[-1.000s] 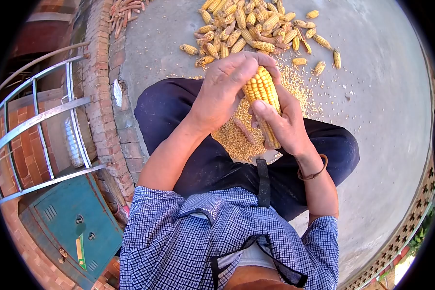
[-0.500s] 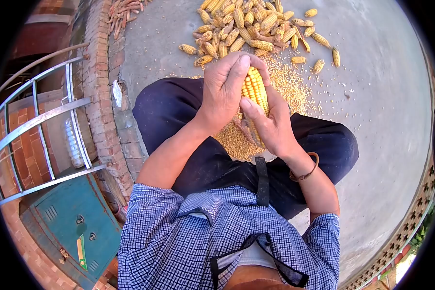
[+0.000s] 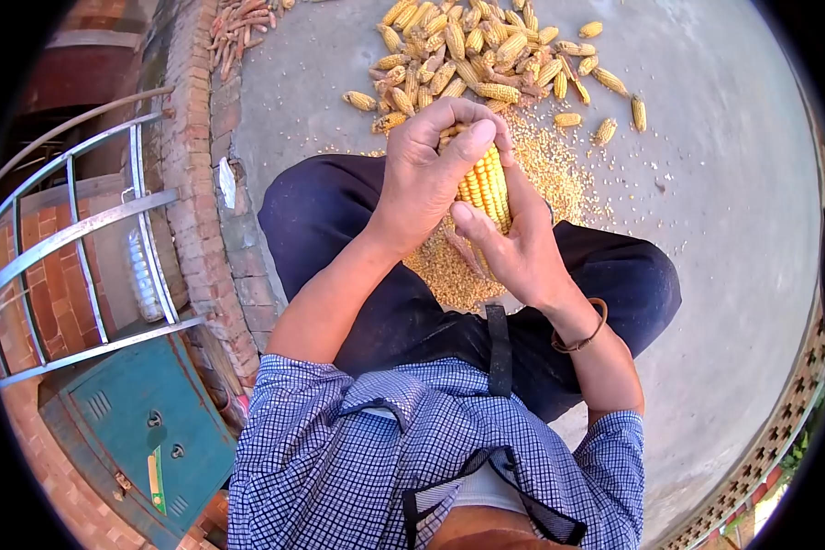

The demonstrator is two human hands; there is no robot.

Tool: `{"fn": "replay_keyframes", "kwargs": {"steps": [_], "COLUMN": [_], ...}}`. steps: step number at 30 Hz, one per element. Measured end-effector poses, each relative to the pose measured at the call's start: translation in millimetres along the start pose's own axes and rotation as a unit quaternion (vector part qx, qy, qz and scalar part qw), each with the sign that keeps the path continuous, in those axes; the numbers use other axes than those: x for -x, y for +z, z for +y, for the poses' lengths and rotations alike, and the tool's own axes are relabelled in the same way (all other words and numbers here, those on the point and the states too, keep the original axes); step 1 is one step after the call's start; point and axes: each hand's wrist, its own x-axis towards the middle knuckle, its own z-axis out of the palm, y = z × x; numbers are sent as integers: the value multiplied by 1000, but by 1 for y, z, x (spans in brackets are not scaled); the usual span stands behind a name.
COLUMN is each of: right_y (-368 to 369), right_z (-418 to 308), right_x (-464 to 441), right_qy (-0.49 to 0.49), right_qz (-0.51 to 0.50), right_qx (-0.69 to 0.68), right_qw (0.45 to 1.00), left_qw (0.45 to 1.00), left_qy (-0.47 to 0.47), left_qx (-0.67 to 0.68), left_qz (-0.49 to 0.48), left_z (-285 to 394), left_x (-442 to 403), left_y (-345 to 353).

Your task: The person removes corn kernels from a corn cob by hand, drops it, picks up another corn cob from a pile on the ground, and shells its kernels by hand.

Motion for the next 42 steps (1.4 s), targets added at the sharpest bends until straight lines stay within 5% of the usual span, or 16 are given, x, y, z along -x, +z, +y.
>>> {"fn": "replay_keyframes", "kwargs": {"steps": [10, 17, 26, 35, 42], "right_y": [2, 5, 7, 8, 13], "right_z": [-7, -5, -9, -13, 2], "right_x": [6, 6, 7, 6, 10], "right_qy": [46, 22, 32, -23, -84], "right_qz": [-38, -8, 16, 52, 24], "right_qx": [-127, -60, -45, 79, 25], "right_qw": [990, 998, 998, 995, 996], "left_qw": [993, 999, 992, 998, 997], "left_qy": [-10, 21, -18, 36, 8], "left_qx": [113, 23, 126, -6, 65], "left_qz": [-10, -10, 15, 50, 43], "left_z": [3, 0, 3, -8, -1], "left_x": [-3, -3, -4, -2, -3], "left_y": [-8, -5, -1, 2, -4]}}
